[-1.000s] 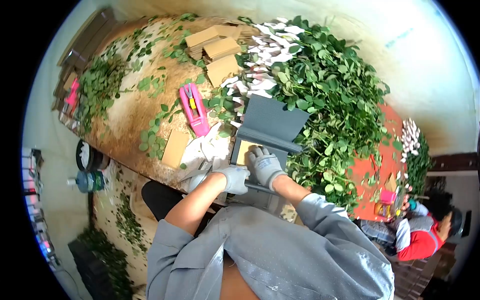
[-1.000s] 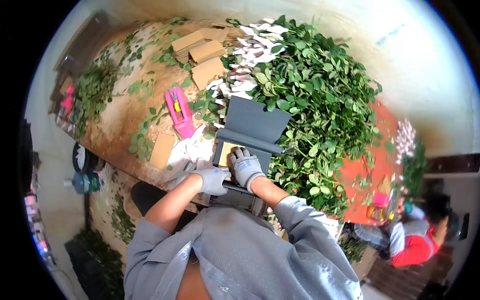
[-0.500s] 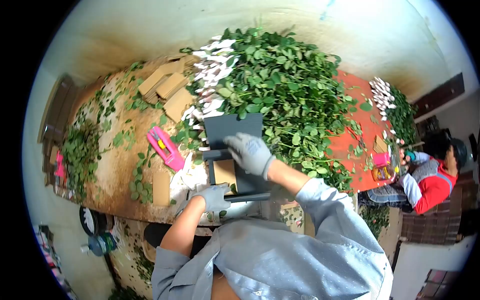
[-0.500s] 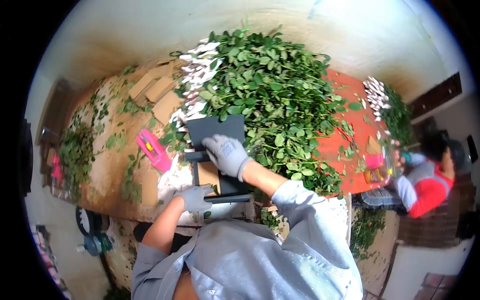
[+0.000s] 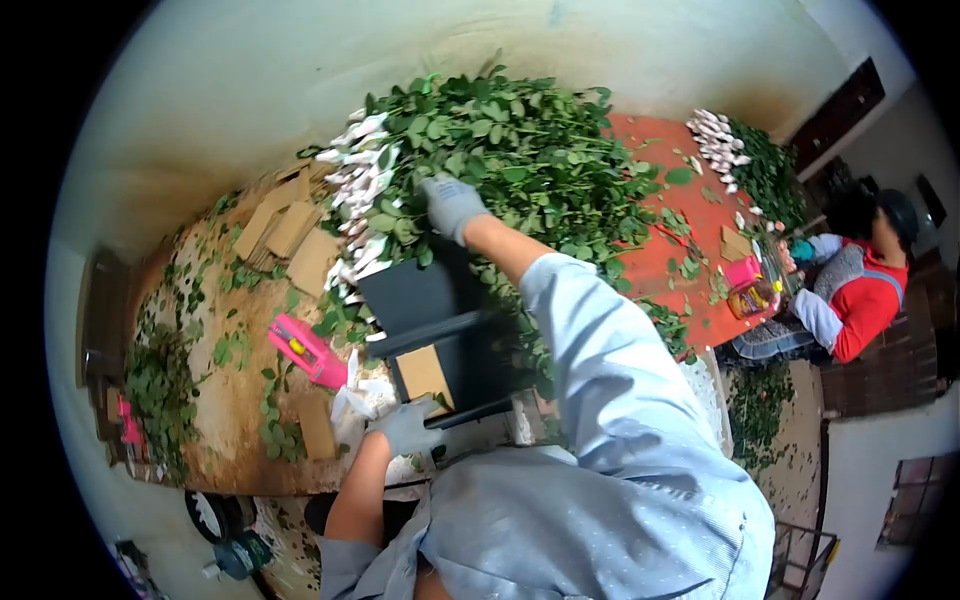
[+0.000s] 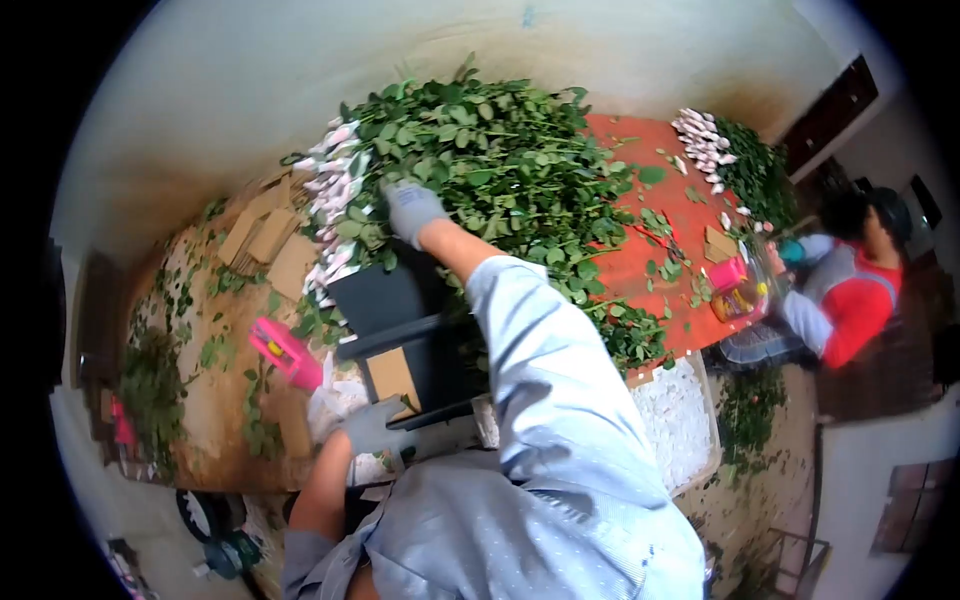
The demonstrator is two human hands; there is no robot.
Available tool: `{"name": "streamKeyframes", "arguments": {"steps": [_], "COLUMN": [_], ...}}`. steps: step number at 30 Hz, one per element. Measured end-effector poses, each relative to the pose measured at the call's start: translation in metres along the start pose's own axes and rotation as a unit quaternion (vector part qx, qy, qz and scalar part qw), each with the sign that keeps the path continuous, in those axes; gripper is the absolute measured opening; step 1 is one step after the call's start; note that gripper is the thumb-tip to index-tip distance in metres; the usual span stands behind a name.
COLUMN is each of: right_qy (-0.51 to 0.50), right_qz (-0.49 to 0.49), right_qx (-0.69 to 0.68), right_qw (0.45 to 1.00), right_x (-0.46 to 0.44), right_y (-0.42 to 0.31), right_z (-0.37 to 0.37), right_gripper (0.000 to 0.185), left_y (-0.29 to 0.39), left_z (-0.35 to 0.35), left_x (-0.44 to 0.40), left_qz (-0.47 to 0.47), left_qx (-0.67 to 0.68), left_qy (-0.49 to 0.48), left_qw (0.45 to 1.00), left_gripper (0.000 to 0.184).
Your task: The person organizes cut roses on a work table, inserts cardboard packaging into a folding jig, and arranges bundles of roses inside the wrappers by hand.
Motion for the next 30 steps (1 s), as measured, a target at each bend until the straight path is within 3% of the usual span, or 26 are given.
{"name": "streamKeyframes", "arguments": {"steps": [3,5,10,12,15,19,21,27,30], "right_qy": [-0.1,-0.153,-0.146,-0.114,0.062,0.126,0.254,0.35,0.358], "right_qz": [-0.021,0.014,0.015,0.018,0.049,0.058,0.053,0.053,0.054], "right_qx": [0.124,0.192,0.218,0.216,0.179,0.171,0.109,0.031,0.034], "right_qw": [0.987,0.969,0.965,0.97,0.981,0.975,0.959,0.935,0.932], "right_x": [-0.003,0.006,0.0,0.0,-0.004,-0.003,-0.006,0.016,0.03], "right_y": [0.003,0.005,0.005,0.011,0.017,0.016,0.019,0.023,0.025], "right_z": [-0.006,-0.003,-0.002,0.004,0.02,0.074,0.096,0.143,0.134], "right_gripper": [0.02,0.023,0.025,0.025,0.023,0.026,0.028,0.036,0.034], "left_y": [-0.002,-0.001,0.0,-0.016,-0.028,-0.017,-0.03,0.031,0.009], "left_z": [-0.002,-0.001,0.0,-0.009,-0.015,-0.008,-0.015,0.016,0.004], "left_x": [-0.005,-0.002,0.001,-0.004,-0.005,-0.003,-0.007,0.006,0.0], "left_qz": [-0.007,-0.004,-0.022,-0.029,-0.034,-0.038,-0.039,0.046,-0.01], "left_qx": [0.027,0.059,0.078,0.095,0.109,0.086,0.094,0.149,0.079], "left_qy": [0.011,0.021,0.031,0.033,0.042,0.047,0.04,0.014,0.033], "left_qw": [1.0,0.998,0.996,0.995,0.993,0.994,0.994,0.988,0.996], "left_gripper": [0.074,0.073,0.071,0.07,0.068,0.067,0.072,0.077,0.074]}}
Point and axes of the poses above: each hand's wrist, its own x-axis away from the middle knuckle, its own z-axis out of the back of the hand, y = z × x, the point moved 2 cm from there along -x, towards the middle knuckle, and after that the axes turned 6 degrees about -z, right-handed, at the moved point
